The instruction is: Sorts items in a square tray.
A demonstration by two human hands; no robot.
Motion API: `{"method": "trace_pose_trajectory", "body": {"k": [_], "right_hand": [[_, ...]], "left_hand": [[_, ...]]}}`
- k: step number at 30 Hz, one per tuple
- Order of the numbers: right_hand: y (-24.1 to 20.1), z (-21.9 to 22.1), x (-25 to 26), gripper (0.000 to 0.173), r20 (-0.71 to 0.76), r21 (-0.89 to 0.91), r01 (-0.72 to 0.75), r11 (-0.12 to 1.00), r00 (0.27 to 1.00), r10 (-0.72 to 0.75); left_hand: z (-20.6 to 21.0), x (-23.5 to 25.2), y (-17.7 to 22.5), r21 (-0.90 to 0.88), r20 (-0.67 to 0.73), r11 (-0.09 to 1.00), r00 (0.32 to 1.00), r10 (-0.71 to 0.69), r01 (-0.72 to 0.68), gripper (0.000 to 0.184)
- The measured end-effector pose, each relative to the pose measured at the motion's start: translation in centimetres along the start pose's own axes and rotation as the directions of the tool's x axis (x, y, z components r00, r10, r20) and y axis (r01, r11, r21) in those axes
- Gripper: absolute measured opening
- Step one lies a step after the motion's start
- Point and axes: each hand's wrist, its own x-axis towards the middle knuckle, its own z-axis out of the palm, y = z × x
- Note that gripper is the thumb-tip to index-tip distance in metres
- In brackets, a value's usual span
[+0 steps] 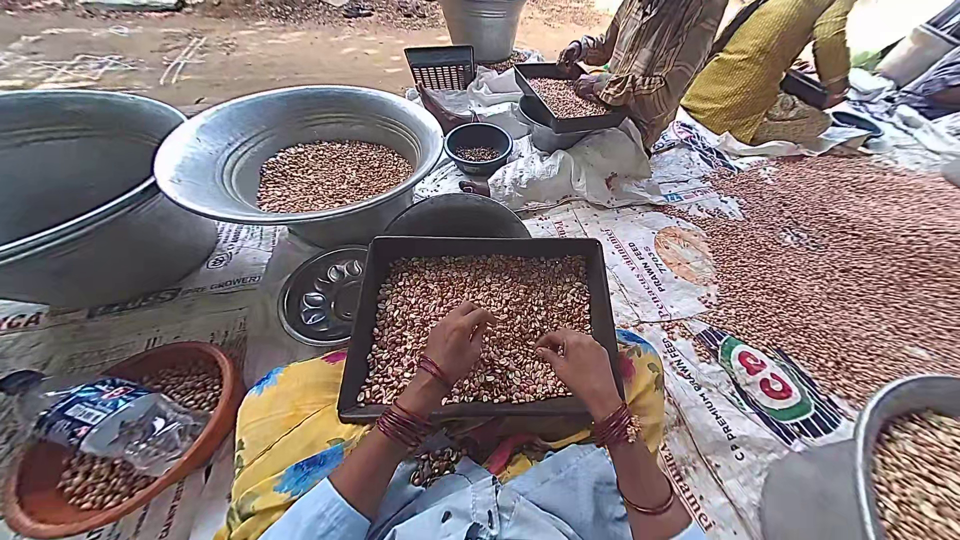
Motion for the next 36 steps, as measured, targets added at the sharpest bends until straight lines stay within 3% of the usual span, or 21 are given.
{"method": "trace_pose_trajectory", "body": {"k": [3,7,12,15,18,20,24,28,32,35,36], "right_hand": [[-0.5,2.3,1.0,0.021,-0.046,-0.101,0.045,0.994,0.998,-0.05],[-1.8,2.1,2.1,0.028,0.147,-0.178,-0.06,0.982,0.985,0.087],[-2.0,1.8,1.8,0.027,0.159,-0.152,-0.096,0.984,0.98,0.12],[-1.4,1.3,0.2,0.02,0.158,0.158,0.072,0.985,0.983,-0.097],[-1.4,0.8,-1.7,0.018,0.215,0.639,0.201,0.742,0.88,-0.424],[-1.6,0.4,-2.6,0.019,0.22,0.677,0.201,0.708,0.863,-0.455],[-0.7,0.2,-3.0,0.018,0.234,0.448,0.124,0.886,0.94,-0.25],[-0.3,-1.3,-2.9,0.025,0.199,0.126,-0.113,0.986,0.976,0.087],[-0.1,-2.9,-2.5,0.035,0.077,-0.087,-0.352,0.932,0.93,0.359],[-0.4,-2.6,-2.1,0.038,0.121,-0.24,-0.439,0.866,0.872,0.475],[-0.6,-2.1,-1.8,0.039,0.147,-0.284,-0.446,0.849,0.855,0.498]], "left_hand": [[-1.9,-0.2,-2.0,0.007,-0.1,0.998,0.993,-0.059,0.06,0.023],[-4.6,-1.0,-4.5,0.029,-0.203,0.984,0.964,-0.169,0.178,0.023],[-5.1,-1.5,-4.6,0.032,-0.161,0.977,0.966,-0.202,0.21,0.023],[-4.2,-1.3,-4.0,0.042,-0.056,0.978,0.977,-0.203,0.206,0.019],[-3.5,-1.0,-3.4,0.096,0.035,0.961,0.964,-0.263,0.258,0.022],[-3.2,-0.7,-2.8,0.149,0.067,0.946,0.951,-0.301,0.289,0.023],[-2.8,-0.1,-1.8,0.218,0.129,0.919,0.923,-0.362,0.33,0.027],[-2.8,-0.2,-2.6,0.179,0.127,0.931,0.931,-0.342,0.318,0.026],[-3.9,-0.5,-5.1,-0.137,0.017,0.924,0.934,-0.357,0.356,0.024],[-5.1,-0.2,-6.5,-0.476,-0.057,0.786,0.878,-0.475,0.395,0.021],[-5.4,0.0,-6.7,-0.507,-0.078,0.767,0.866,-0.495,0.393,0.022]]}}
